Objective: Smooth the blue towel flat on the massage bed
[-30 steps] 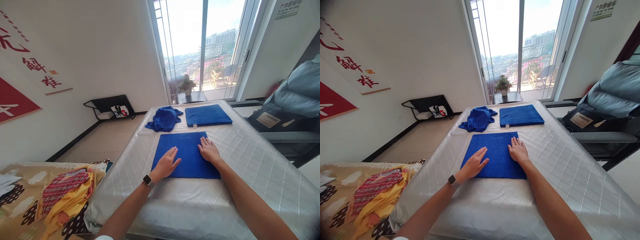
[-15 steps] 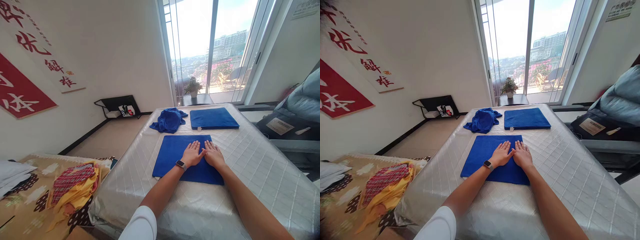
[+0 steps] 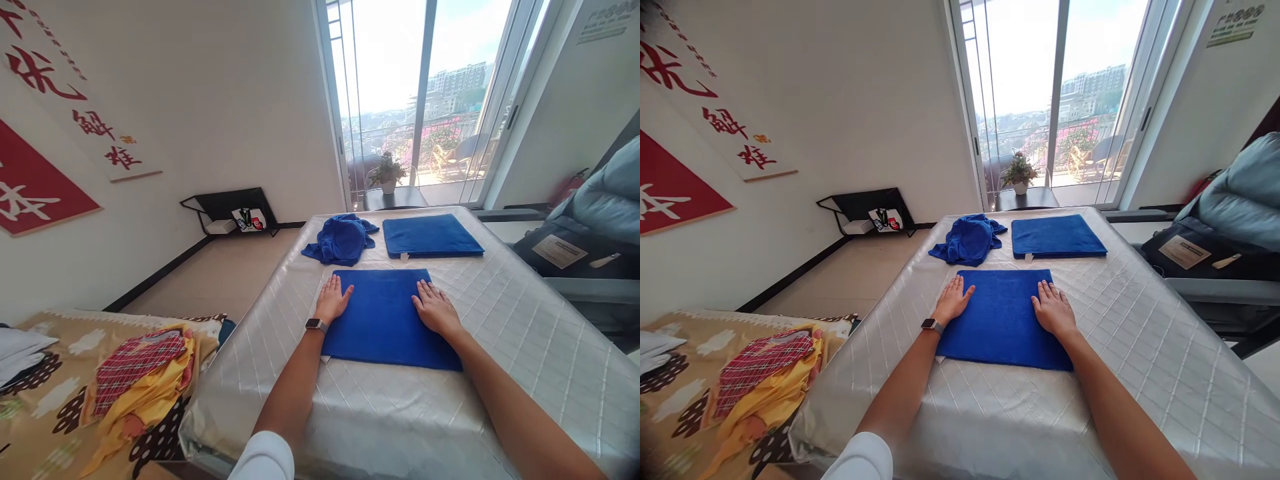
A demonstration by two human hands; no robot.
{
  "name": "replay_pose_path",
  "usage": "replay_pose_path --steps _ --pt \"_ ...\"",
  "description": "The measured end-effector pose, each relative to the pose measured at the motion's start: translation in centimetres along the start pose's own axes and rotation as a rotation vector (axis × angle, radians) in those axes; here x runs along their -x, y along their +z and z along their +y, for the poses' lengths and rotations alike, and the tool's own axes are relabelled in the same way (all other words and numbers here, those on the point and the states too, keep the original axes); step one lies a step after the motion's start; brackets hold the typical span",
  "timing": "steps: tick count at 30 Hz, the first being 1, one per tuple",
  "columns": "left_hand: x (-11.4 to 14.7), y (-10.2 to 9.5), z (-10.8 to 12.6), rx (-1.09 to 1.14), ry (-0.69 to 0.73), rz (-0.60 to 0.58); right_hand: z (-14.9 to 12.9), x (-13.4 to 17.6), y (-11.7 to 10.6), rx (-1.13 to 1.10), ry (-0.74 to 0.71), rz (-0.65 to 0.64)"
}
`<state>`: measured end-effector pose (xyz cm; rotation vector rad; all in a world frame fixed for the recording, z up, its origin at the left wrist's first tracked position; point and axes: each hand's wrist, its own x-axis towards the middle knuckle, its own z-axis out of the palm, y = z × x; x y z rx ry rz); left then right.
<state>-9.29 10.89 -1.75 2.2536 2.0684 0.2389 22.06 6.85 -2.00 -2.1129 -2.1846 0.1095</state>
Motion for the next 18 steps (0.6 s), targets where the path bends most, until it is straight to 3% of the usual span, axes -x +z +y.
replay_pose_path --steps 5,12,18 --pt "-0.1 0.4 0.3 0.016 0.002 0.016 -0.1 0.1 0.0 0.034 0.011 0.003" --pt "0.0 0.2 0.4 0.031 0.005 0.02 0.4 -1.5 -2.4 0.031 -0.014 -0.162" --pt "0.0 0.1 0.5 0.046 -0.013 0.019 -0.2 -4.7 -3.2 0.041 -0.057 -0.081"
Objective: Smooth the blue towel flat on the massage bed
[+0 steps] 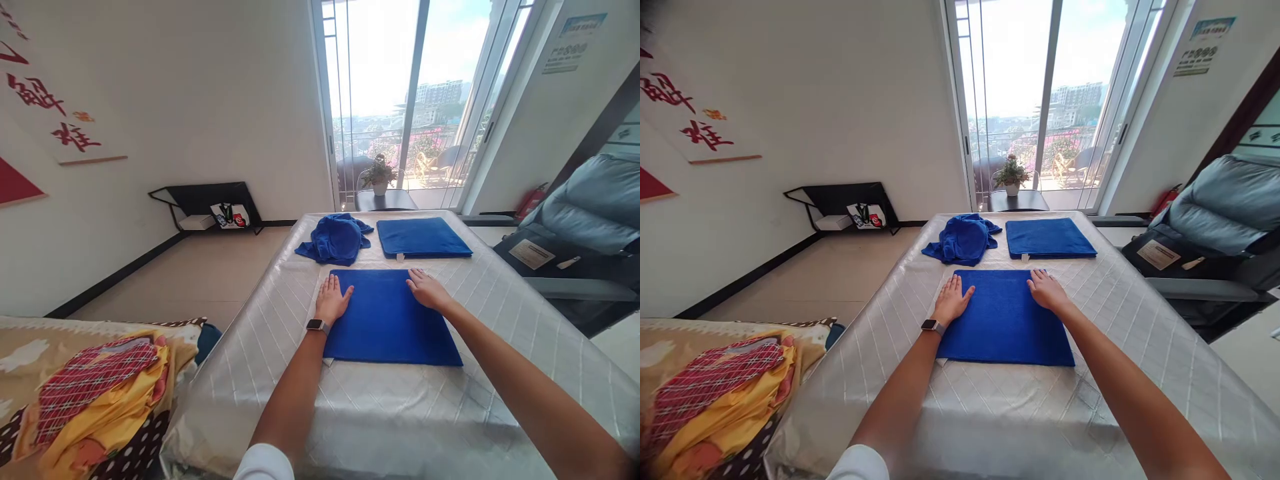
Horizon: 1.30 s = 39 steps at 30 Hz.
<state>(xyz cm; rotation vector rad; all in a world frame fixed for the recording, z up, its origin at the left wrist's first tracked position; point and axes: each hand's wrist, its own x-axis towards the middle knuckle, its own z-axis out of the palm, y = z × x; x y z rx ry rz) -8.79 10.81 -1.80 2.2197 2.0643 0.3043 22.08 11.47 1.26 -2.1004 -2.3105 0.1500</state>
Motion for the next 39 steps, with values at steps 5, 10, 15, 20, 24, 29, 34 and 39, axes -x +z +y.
replay_pose_path --steps 5,10,15,20,24,29,34,39 --pt "0.0 0.1 -0.1 -0.005 0.016 0.01 0.7 -1.2 2.1 -0.035 0.045 0.045" --pt "0.1 0.2 -0.3 -0.045 0.033 0.026 1.1 -0.9 3.2 -0.046 0.046 0.126" --pt "0.0 0.3 -0.4 -0.071 0.026 0.016 0.7 -0.8 3.0 -0.059 0.057 0.131" --pt "0.2 0.2 -0.2 -0.108 0.027 0.01 0.6 -0.8 2.9 -0.085 0.054 0.124" --pt "-0.1 -0.8 0.2 -0.189 -0.049 -0.02 0.5 -0.6 2.9 -0.122 0.059 0.14" --pt "-1.6 -2.4 4.2 -0.277 -0.14 0.116 0.3 -0.5 2.8 -0.153 0.061 0.149" --pt "-2.4 0.1 14.6 -0.022 0.481 0.042 0.6 -0.3 3.0 -0.123 0.046 0.163" --pt "-3.1 3.3 20.8 0.161 0.508 -0.023 1.3 0.0 3.4 -0.064 -0.024 0.167"
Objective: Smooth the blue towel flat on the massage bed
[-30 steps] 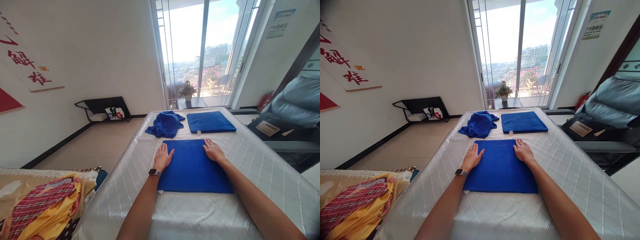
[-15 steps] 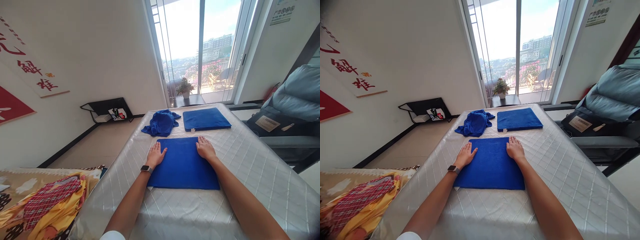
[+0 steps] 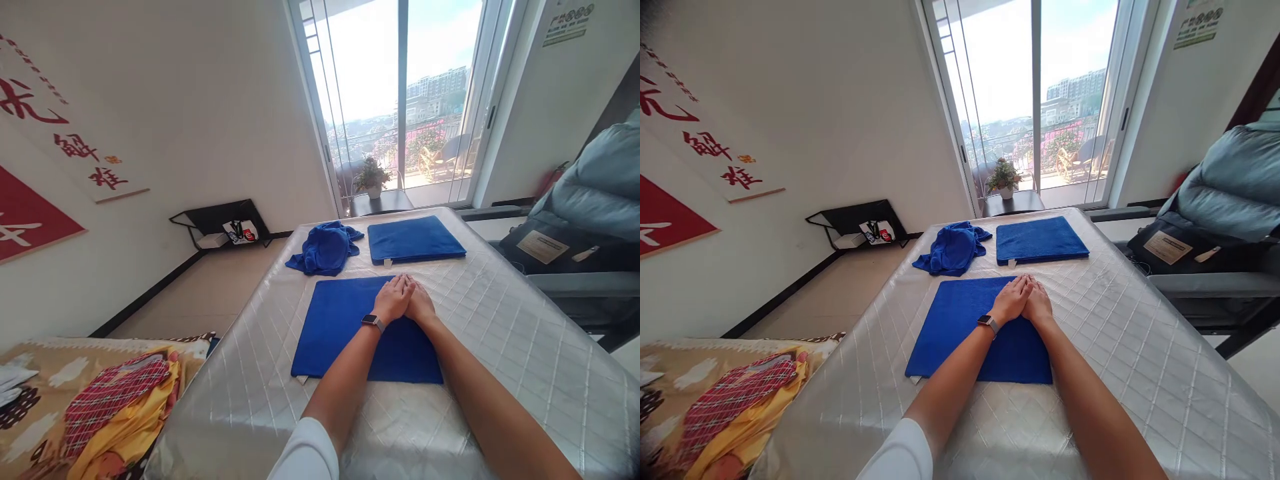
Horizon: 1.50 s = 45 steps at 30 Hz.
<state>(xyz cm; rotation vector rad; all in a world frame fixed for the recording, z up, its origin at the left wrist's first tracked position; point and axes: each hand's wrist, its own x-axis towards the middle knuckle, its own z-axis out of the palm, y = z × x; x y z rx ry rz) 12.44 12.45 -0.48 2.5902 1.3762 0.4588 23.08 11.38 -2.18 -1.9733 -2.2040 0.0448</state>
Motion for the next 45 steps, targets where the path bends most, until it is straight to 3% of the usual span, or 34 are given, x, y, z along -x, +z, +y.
replay_pose_path --steps 5,10,15,18,37,45 --pt "0.9 -0.1 -2.7 -0.035 -0.099 -0.022 -0.4 -0.3 -0.3 -0.026 0.039 0.005" --pt "3.9 -2.4 -8.0 -0.144 -0.203 -0.011 -0.9 -0.5 -0.6 -0.037 0.075 -0.002" --pt "7.4 -5.2 -14.0 -0.206 -0.392 -0.009 -0.7 -0.6 -0.3 -0.028 0.077 -0.005" --pt "8.9 -6.1 -16.1 -0.231 -0.454 0.007 -0.6 -0.7 -0.2 -0.03 0.084 -0.02" --pt "9.1 -5.6 -16.4 -0.191 -0.491 0.059 -0.9 -0.9 -0.9 0.037 0.081 -0.054" --pt "9.1 -5.6 -16.7 -0.201 -0.468 0.064 -1.7 2.4 -1.5 0.057 0.092 -0.038"
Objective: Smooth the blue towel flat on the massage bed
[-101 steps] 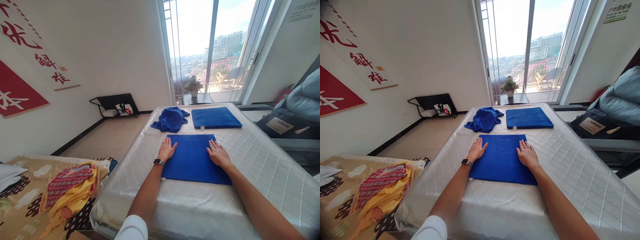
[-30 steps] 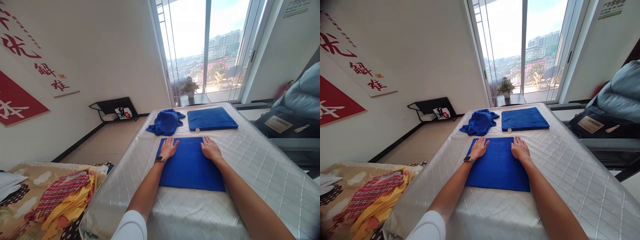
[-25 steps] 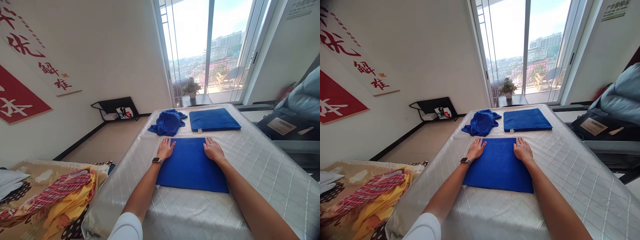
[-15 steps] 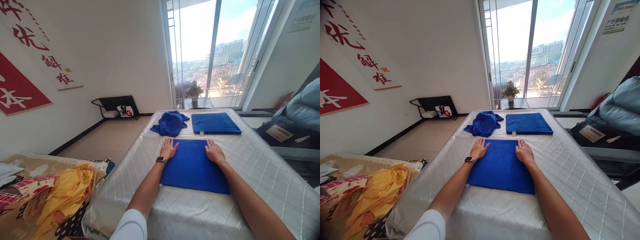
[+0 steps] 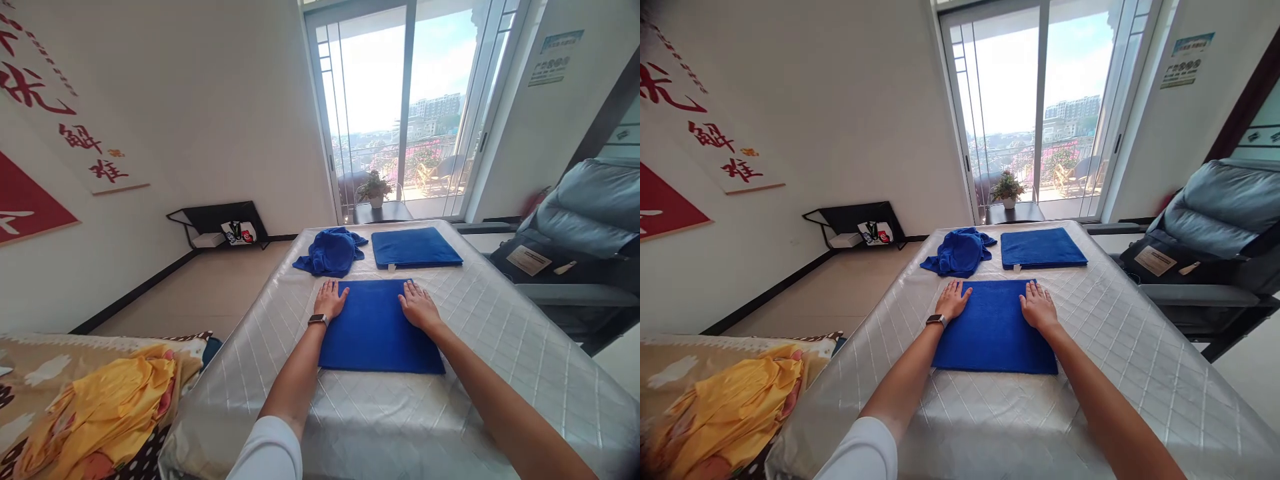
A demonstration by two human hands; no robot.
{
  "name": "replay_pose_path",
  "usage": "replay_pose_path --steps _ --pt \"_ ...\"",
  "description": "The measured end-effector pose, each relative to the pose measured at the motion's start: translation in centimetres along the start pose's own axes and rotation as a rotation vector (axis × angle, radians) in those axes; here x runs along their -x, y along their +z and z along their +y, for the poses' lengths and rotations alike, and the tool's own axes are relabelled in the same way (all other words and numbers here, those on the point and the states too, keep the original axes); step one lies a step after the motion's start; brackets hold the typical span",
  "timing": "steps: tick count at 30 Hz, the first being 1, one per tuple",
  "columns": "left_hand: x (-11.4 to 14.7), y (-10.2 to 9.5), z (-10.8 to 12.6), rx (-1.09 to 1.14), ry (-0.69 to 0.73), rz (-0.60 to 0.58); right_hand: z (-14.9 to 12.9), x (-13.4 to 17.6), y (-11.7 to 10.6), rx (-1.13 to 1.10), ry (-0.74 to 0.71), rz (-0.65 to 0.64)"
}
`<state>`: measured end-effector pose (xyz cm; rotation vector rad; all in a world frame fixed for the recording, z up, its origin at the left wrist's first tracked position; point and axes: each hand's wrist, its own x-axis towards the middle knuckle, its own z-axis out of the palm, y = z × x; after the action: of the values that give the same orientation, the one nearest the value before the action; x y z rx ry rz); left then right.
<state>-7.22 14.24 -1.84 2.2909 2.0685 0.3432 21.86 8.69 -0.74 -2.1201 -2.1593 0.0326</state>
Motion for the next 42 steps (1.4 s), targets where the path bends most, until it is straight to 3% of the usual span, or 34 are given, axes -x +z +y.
replay_pose_path --steps 6,10,14,18,23,26,29,34,38,42 --pt "0.1 -0.2 0.2 -0.017 -0.018 -0.002 0.2 2.0 0.6 -0.053 0.007 -0.099" --pt "0.6 -0.7 0.6 -0.082 -0.014 0.17 0.0 1.9 0.3 -0.065 0.028 -0.112" --pt "1.4 -1.4 2.2 -0.102 0.147 0.29 -0.2 2.0 0.1 -0.074 0.029 -0.1" --pt "1.9 -1.1 7.8 -0.01 0.301 0.196 -0.3 2.1 0.1 -0.08 0.036 -0.097" --pt "2.3 1.5 16.8 0.06 0.538 0.093 0.0 2.4 0.4 -0.044 -0.002 -0.077" --pt "2.3 2.7 18.5 0.048 0.533 0.008 0.1 2.5 0.5 -0.029 -0.032 -0.069" --pt "2.3 2.6 16.4 0.015 0.445 -0.033 0.1 2.4 0.5 -0.042 -0.01 -0.056" --pt "2.8 0.7 8.4 -0.021 0.286 -0.108 -0.1 2.1 0.4 -0.079 0.02 -0.067" --pt "3.9 -0.6 1.9 -0.047 0.119 -0.096 -0.1 2.1 0.5 -0.068 0.02 -0.064" --pt "5.7 -1.1 -2.0 -0.053 0.071 -0.089 0.0 2.0 0.8 -0.036 0.01 -0.054"
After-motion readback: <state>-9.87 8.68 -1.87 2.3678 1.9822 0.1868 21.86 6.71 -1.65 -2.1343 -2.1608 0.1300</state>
